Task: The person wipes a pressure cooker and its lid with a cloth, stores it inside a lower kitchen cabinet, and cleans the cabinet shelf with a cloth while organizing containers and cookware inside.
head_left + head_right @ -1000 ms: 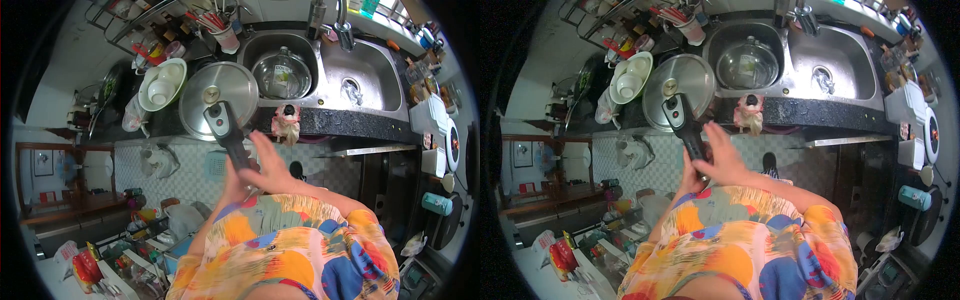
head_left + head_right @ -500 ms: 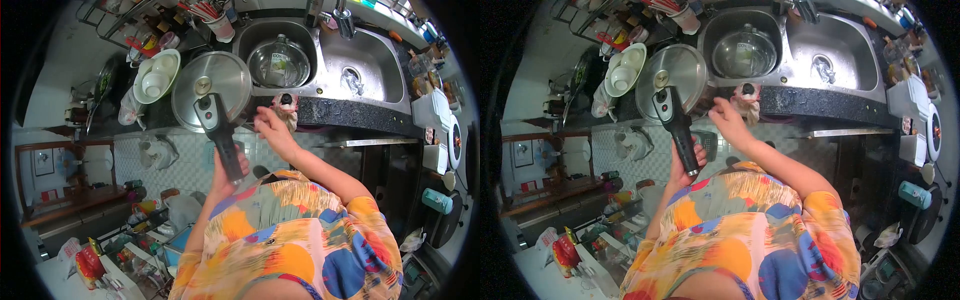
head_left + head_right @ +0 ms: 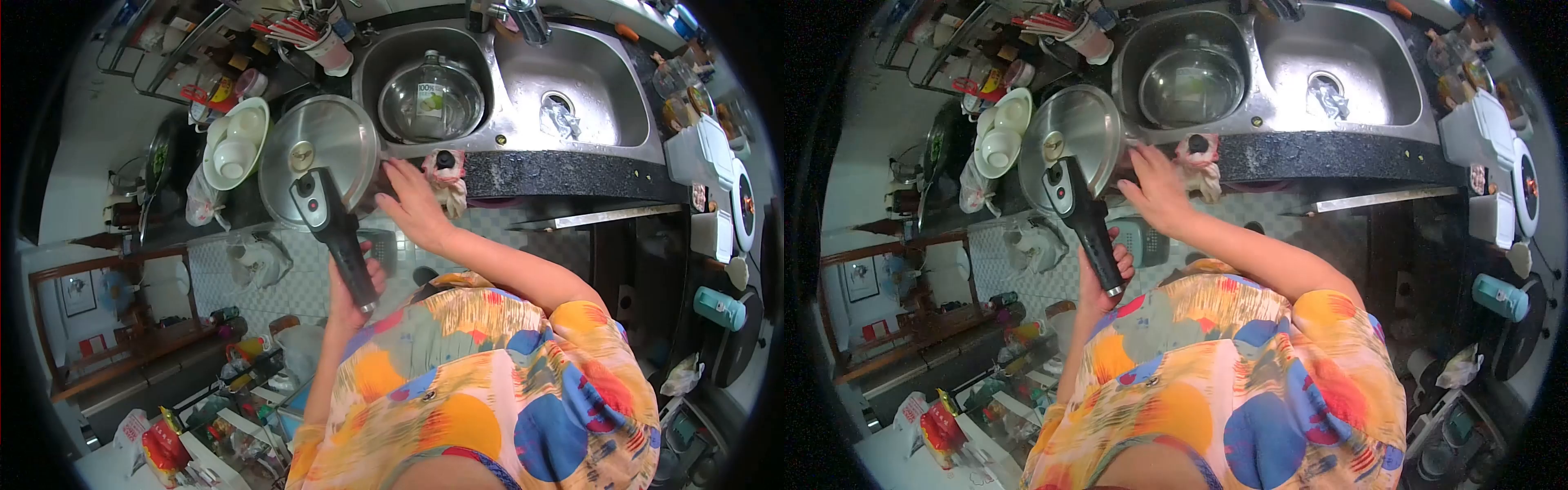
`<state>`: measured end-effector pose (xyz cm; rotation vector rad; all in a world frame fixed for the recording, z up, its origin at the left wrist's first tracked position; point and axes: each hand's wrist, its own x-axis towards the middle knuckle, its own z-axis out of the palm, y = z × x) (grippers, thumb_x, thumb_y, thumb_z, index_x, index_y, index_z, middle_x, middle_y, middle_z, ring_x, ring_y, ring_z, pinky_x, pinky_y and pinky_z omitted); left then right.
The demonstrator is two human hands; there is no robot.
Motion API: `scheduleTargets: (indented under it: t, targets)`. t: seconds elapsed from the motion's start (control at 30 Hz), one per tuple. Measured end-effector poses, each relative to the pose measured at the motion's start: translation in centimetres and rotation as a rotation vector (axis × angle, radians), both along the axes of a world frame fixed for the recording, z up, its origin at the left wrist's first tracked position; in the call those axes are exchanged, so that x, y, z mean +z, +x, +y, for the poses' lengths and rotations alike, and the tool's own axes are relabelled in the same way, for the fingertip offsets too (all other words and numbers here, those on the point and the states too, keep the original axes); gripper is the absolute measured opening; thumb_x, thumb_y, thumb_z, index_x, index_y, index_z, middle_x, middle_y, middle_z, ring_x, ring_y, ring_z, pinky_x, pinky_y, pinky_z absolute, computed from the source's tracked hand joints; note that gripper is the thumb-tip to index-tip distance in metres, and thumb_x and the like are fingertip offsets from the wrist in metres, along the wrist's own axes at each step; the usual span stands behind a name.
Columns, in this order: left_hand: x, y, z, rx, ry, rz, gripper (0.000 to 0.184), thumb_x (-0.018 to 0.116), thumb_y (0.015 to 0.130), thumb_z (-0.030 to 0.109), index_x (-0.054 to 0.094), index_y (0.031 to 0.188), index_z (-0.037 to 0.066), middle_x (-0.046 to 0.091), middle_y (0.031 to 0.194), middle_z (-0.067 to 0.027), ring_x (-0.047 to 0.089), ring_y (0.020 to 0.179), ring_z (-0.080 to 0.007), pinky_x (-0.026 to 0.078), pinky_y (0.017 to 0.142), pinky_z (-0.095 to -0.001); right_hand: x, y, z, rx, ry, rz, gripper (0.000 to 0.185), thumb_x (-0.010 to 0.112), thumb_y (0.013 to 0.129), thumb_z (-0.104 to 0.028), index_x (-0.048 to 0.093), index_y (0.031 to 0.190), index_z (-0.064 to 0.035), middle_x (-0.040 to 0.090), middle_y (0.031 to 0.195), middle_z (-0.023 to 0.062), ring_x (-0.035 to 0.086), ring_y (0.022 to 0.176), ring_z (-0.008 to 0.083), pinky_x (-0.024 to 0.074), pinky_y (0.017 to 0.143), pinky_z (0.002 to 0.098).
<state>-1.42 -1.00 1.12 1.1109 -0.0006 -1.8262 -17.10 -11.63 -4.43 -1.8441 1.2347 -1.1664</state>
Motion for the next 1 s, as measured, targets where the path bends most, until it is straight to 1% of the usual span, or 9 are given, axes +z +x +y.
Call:
scheduleTargets:
  t: [0.1,0.2,0.47,0.57,0.73,0.83,0.87,0.97,1.0]
  targets:
    - [-0.1,0.2,0.1,0.004,-0.025,0.04,0.052,0.042,0.092,0.057,0.053,0.113,0.01,0.04,0.068,-0.0008,0.036,0.057,-0.0129,0.029,0.049,-0.0257,0.3,-4.2,-1.1,-0.11,-0.193,0.188,0.043,0.066,0.078,-0.017,0.055,0.117,-0.0012,0.049,0.128,0.0206,0.046,0.119,0.0378,0.0368,0.101,0.0453]
    - [-0.3,0.6,0.4,-0.011,-0.047,0.092,0.048,0.043,0.093,0.052,0.052,0.117,0.011,0.04,0.071,-0.0017,0.037,0.06,-0.0134,0.032,0.052,-0.0262,-0.6,-6.4,-3.4,-0.216,-0.177,0.237,0.03,0.065,0.072,-0.01,0.061,0.101,-0.0053,0.056,0.111,0.0151,0.055,0.099,0.0359,0.0482,0.083,0.0452]
    - [0.4,-0.1,0.0,0.039,0.014,0.036,0.053,0.042,0.092,0.058,0.053,0.108,0.009,0.042,0.068,-0.002,0.038,0.058,-0.0142,0.03,0.048,-0.0263,-4.2,-7.6,-6.2,-0.112,0.049,0.478,0.025,0.062,0.075,-0.015,0.063,0.099,-0.007,0.056,0.104,0.0142,0.056,0.098,0.0355,0.0493,0.082,0.0441]
    - [-0.8,0.9,0.4,-0.012,-0.067,0.102,0.048,0.043,0.094,0.052,0.052,0.117,0.01,0.041,0.074,-0.0018,0.036,0.063,-0.0137,0.033,0.053,-0.026,-3.6,-7.7,-6.5,-0.095,0.106,0.472,0.024,0.061,0.076,-0.015,0.063,0.098,-0.0054,0.057,0.102,0.0157,0.056,0.099,0.0359,0.0488,0.082,0.0449]
    - [-0.5,0.7,0.6,0.005,-0.061,0.081,0.048,0.043,0.094,0.052,0.051,0.116,0.01,0.042,0.075,-0.0023,0.039,0.063,-0.0146,0.036,0.053,-0.0269,-2.6,-7.8,-7.1,-0.049,0.163,0.543,0.022,0.058,0.078,-0.014,0.061,0.097,-0.0031,0.058,0.097,0.0192,0.058,0.094,0.0382,0.0481,0.081,0.0461]
    - [-0.7,0.8,0.4,0.012,-0.09,0.098,0.05,0.042,0.094,0.053,0.051,0.114,0.009,0.044,0.073,-0.0034,0.042,0.061,-0.0156,0.037,0.052,-0.0274,-2.9,-7.8,-7.4,-0.117,0.134,0.418,0.021,0.056,0.081,-0.014,0.062,0.097,-0.0017,0.059,0.098,0.0211,0.058,0.094,0.041,0.0475,0.081,0.0477]
    - [-0.8,0.8,0.5,0.011,-0.097,0.12,0.05,0.041,0.094,0.054,0.051,0.114,0.009,0.044,0.072,-0.0036,0.042,0.06,-0.0157,0.038,0.052,-0.0276,-3.0,-8.0,-7.7,-0.132,0.183,0.387,0.025,0.055,0.085,-0.015,0.062,0.105,-0.0008,0.06,0.101,0.0205,0.06,0.094,0.0361,0.0483,0.08,0.0454]
    - [-0.9,0.9,0.4,0.023,-0.097,0.136,0.051,0.041,0.094,0.055,0.052,0.113,0.009,0.046,0.071,-0.0042,0.043,0.059,-0.0159,0.039,0.051,-0.0282,-2.3,-8.6,-9.2,-0.02,0.428,-0.19,0.03,0.054,0.089,-0.016,0.06,0.114,0.0005,0.062,0.101,0.0161,0.062,0.092,0.0277,0.05,0.078,0.0394]
    - [-0.9,0.8,0.4,0.026,-0.089,0.136,0.052,0.041,0.094,0.056,0.052,0.112,0.008,0.046,0.071,-0.0045,0.044,0.059,-0.0159,0.039,0.051,-0.0284,0.5,-8.5,-8.7,0.022,0.599,-0.455,0.033,0.051,0.094,-0.018,0.055,0.121,0.0019,0.062,0.1,0.0115,0.061,0.087,0.022,0.0505,0.075,0.0347]
